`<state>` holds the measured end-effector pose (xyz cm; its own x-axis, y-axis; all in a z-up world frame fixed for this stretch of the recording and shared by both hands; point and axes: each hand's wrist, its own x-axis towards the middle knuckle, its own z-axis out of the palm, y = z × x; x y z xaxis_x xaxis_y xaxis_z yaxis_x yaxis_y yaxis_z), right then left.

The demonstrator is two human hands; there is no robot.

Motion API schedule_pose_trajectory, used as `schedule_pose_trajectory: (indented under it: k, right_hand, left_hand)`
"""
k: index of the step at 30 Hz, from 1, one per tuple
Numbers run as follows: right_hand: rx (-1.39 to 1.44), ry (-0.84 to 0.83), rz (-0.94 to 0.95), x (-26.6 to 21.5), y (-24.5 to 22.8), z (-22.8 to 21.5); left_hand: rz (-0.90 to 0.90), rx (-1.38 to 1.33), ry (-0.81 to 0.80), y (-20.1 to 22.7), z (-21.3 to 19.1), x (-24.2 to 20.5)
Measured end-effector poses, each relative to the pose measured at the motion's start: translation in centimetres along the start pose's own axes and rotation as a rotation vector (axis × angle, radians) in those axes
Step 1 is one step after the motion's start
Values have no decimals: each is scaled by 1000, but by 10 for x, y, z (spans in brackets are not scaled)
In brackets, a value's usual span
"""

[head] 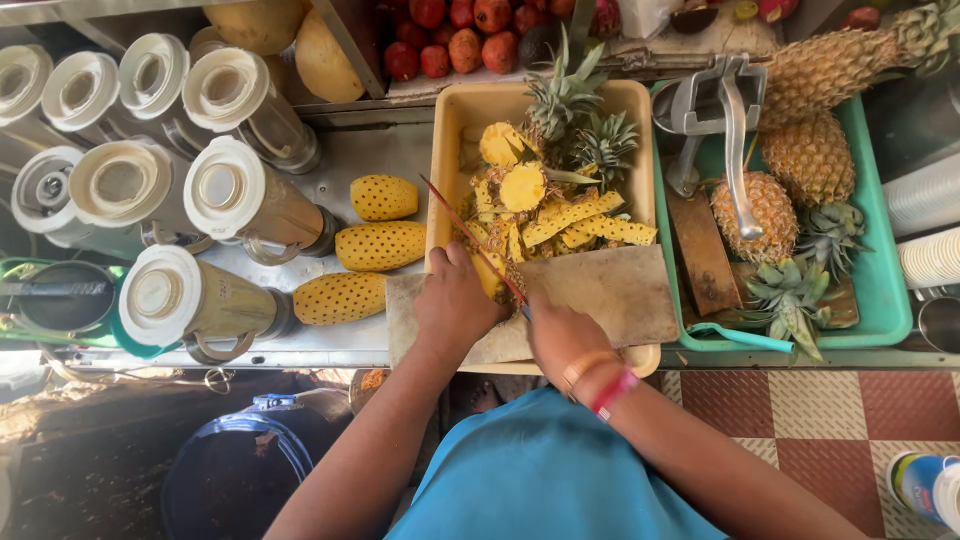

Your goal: The person peels a pineapple with a knife, removes the eyes, and then slices it into small pieces before mixing it with pomegranate seeds in a bowl using a spoon.

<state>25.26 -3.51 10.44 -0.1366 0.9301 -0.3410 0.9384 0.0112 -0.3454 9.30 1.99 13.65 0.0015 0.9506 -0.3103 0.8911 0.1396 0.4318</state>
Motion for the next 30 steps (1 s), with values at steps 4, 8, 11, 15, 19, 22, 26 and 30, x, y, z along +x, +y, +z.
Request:
schedule_pose_trajectory:
  k: [4,8,11,15,19,22,26,30]
  right_hand:
    - [34,-66,38,-60,22,-10]
    - [40,-76,62,-24,15,4]
    - [60,37,-2,21,9,15]
    - [100,-64,59,-27,27,14]
    - [142,-95,50,-56,33,6]
    - [191,-127,82,-9,19,10]
    - [196,-20,42,15,11,17]
    - [200,-115,79,-41,33,12]
  left_hand:
    - [-29,35,-21,0,1,0]
    - [-18,41,-8,-6,9,4]
    - [41,43,101,-6,12,5]
    - [5,21,6,-3,10,4]
    - [14,31,31,-5,6,3]
    - [-4,30,-5,-1,8,3]
    - [9,52,-4,-2,5,2]
    - [16,51,-7,-2,6,3]
